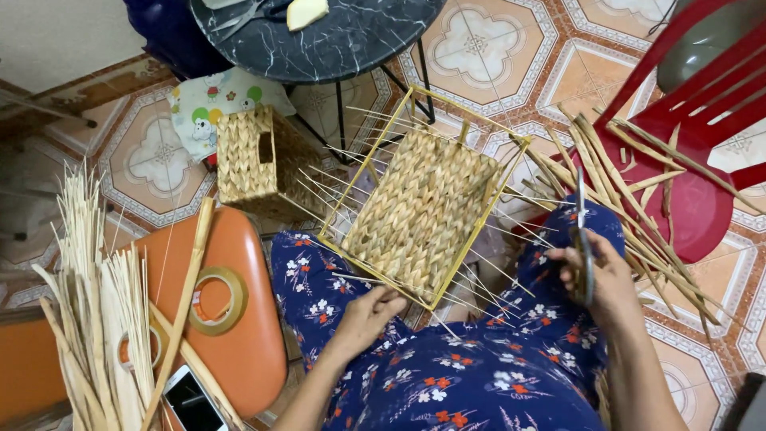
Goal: Weaving a basket by interlacing fiber strips around a frame.
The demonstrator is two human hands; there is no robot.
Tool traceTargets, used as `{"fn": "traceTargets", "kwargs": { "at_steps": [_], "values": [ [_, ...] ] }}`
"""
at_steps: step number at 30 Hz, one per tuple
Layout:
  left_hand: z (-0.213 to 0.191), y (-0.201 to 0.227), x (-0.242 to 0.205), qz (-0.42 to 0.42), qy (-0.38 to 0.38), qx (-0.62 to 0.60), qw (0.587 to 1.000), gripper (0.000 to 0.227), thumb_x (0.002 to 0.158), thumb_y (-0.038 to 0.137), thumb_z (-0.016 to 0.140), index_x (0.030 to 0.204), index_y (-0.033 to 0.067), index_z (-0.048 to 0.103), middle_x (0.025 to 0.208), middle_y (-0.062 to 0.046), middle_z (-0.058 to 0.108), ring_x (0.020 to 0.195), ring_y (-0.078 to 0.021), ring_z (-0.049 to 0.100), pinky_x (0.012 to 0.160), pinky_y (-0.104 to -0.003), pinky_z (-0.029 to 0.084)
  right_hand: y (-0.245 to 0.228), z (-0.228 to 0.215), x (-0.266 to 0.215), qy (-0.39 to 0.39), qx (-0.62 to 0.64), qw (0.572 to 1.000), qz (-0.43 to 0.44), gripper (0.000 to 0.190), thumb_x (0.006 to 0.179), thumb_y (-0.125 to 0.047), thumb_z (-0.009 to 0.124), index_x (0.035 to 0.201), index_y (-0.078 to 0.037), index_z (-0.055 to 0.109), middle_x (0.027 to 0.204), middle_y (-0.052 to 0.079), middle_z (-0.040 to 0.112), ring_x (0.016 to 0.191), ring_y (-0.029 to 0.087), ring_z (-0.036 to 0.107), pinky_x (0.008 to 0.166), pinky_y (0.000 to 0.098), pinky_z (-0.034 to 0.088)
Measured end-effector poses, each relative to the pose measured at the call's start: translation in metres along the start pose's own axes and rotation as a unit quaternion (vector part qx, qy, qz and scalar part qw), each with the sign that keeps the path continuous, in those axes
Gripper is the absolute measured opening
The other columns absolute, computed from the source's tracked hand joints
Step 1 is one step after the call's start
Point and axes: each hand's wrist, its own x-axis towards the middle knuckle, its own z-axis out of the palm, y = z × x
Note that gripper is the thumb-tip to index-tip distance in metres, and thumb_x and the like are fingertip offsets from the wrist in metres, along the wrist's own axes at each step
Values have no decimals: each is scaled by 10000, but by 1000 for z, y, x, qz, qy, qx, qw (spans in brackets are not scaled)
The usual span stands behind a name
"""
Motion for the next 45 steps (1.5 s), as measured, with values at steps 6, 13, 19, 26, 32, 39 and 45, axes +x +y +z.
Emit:
{"fn": "traceTargets", "kwargs": {
  "at_steps": [6,13,19,26,32,39,45],
  "values": [
    [34,-7,36,-57,129,-160,977,710,950,559,578,1414,25,525,1266,-209,692,1109,-275,706,929,-383,567,-3,-4,-3,35,40,998,-31,515,936,-167,663,1422,-81,519,978,101,736,595,92,575,464,249,455],
    [-8,26,40,-76,102,-500,857,823,897,231,579,1543,-61,159,1422,-290,531,857,-323,768,682,-349,658,-9,-14,5,27,51,993,-100,488,950,-101,692,1410,-33,545,993,134,725,611,72,539,503,210,421],
    [-74,27,-10,-12,89,-506,858,782,914,196,541,1543,-68,160,1437,-272,577,674,-271,758,518,-285,604,-24,-26,-13,67,112,983,-130,479,991,-102,664,1442,-51,510,1060,127,721,667,65,589,591,202,507],
    [-123,43,-79,37,91,-500,861,713,901,153,465,1540,-53,223,1419,-264,596,581,-251,732,442,-275,588,-28,-33,-30,55,119,981,-144,485,1011,-126,668,1462,-61,502,1089,169,716,659,65,569,532,189,425],
    [-126,31,-115,25,95,-488,867,679,894,106,418,1533,-50,250,1365,-313,614,500,-224,700,385,-269,562,-16,-58,-49,5,107,982,-154,547,979,-118,679,1486,-50,486,1122,272,702,614,56,486,502,194,364],
    [-130,28,-136,116,127,-520,837,691,892,70,372,1548,-99,235,1352,-380,586,471,-182,674,348,-228,530,-43,-37,-87,-65,108,968,-217,605,964,-159,674,1490,32,445,1179,274,680,739,110,585,640,209,472],
    [-151,73,-157,198,151,-478,842,696,901,66,376,1557,-122,240,1371,-371,585,529,-211,696,390,-253,551,-35,-7,-93,-89,18,964,-250,798,898,-279,759,1581,14,470,1076,192,615,791,115,589,650,225,483]
  ]
}}
